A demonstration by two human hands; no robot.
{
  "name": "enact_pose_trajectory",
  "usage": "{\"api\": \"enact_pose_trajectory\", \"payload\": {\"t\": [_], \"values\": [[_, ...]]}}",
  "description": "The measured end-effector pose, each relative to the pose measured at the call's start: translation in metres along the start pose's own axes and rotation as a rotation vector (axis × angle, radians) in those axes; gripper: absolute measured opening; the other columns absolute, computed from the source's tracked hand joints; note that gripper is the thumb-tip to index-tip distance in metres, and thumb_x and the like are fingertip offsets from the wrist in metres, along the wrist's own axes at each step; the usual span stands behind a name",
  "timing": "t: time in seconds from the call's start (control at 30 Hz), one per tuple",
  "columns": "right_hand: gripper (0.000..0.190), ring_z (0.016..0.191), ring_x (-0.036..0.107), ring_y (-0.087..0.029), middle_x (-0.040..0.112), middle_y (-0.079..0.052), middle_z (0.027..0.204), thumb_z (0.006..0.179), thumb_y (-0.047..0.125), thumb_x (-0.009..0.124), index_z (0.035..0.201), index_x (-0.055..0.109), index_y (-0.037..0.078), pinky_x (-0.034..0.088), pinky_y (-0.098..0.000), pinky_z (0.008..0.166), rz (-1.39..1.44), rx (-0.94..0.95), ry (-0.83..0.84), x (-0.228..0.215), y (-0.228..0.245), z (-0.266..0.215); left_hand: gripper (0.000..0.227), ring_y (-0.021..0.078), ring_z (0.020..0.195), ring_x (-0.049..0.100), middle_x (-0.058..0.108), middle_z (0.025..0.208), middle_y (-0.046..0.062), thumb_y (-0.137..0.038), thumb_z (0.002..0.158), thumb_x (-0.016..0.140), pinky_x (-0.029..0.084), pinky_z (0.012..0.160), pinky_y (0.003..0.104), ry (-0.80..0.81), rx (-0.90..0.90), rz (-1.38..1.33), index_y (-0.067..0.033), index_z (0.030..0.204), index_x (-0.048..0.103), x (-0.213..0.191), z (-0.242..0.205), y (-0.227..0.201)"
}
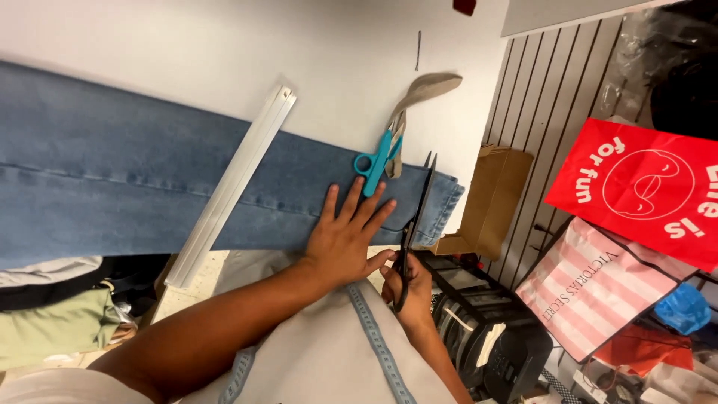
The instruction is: Measuring, marking, and cutting the hem of a pair of jeans to create a frayed edge.
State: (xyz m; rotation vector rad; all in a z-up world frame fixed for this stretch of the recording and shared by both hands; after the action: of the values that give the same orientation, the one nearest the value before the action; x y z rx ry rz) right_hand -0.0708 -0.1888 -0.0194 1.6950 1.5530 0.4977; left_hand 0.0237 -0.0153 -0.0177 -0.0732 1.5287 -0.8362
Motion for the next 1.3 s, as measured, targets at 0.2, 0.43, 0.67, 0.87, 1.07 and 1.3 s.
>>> {"api": "enact_pose_trajectory", "payload": {"t": [0.2,0.43,0.67,0.87,1.07,1.3], "values": [[0.047,0.049,0.064,-0.027,0.061,-0.019,0.061,0.082,0.017,0.079,0.119,0.063,-0.008,0.048,-0.0361,0.045,0.013,0.003,0.082,-0.01,0.005,0.011,0.077,0.0437,0.154,0.02,0.028,0.168,0.015,-0.057,0.094,0.047,0.004,0.122,0.067,-0.008,-0.003,-0.078,-0.0168,0.159,0.037,-0.009,0.003,0.002],[0.049,0.05,0.061,-0.027,0.058,-0.017,0.059,0.086,0.024,0.076,0.117,0.063,-0.011,0.048,-0.0366,0.048,-0.019,-0.007,0.098,0.003,0.031,0.011,0.074,0.0433,0.155,0.02,0.03,0.167,0.014,-0.049,0.093,0.047,0.003,0.123,0.065,-0.032,-0.021,-0.089,-0.0166,0.159,0.038,-0.009,0.003,0.003],[0.026,0.035,0.047,-0.022,0.047,-0.014,0.042,0.082,0.003,0.073,0.102,0.063,-0.009,0.04,-0.0318,0.035,0.036,0.03,-0.027,0.006,0.032,0.009,0.075,0.0435,0.155,0.021,0.03,0.167,0.015,-0.038,0.086,0.049,0.005,0.123,0.065,-0.035,-0.012,-0.085,-0.0143,0.157,0.04,-0.006,0.002,0.003],[0.02,0.033,0.044,-0.019,0.045,-0.012,0.04,0.083,0.005,0.074,0.1,0.064,-0.003,0.033,-0.0296,0.038,-0.041,0.082,0.011,0.002,0.057,0.01,0.077,0.0417,0.154,0.021,0.029,0.167,0.014,-0.04,0.085,0.054,0.007,0.124,0.062,-0.014,-0.039,-0.079,-0.0107,0.155,0.044,-0.011,0.004,-0.002],[0.034,0.04,0.057,-0.021,0.058,-0.014,0.05,0.083,0.012,0.079,0.11,0.064,-0.003,0.044,-0.0316,0.043,-0.017,-0.072,0.173,-0.026,0.012,0.03,0.074,0.0439,0.153,0.023,0.034,0.164,0.017,-0.039,0.085,0.057,0.009,0.124,0.061,0.022,-0.004,-0.096,-0.0071,0.151,0.048,-0.019,0.011,0.001],[0.057,0.052,0.065,-0.021,0.07,-0.011,0.059,0.067,0.01,0.094,0.117,0.069,0.0,0.05,-0.0326,0.057,-0.234,-0.495,0.148,-0.046,-0.009,0.048,0.065,0.0528,0.144,0.036,0.051,0.149,0.022,-0.034,0.08,0.07,0.027,0.118,0.059,-0.082,-0.053,-0.014,-0.0034,0.137,0.061,-0.035,0.046,0.027]]}}
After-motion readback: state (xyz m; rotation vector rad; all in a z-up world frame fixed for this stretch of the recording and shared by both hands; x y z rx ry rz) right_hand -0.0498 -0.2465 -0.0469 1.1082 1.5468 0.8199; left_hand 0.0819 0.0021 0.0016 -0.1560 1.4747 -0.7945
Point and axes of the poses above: each hand's wrist, its own z-axis towards the middle knuckle, its own x-axis out of the palm, y = z × x, the point moved 3 cm from there along z, towards the middle knuckle
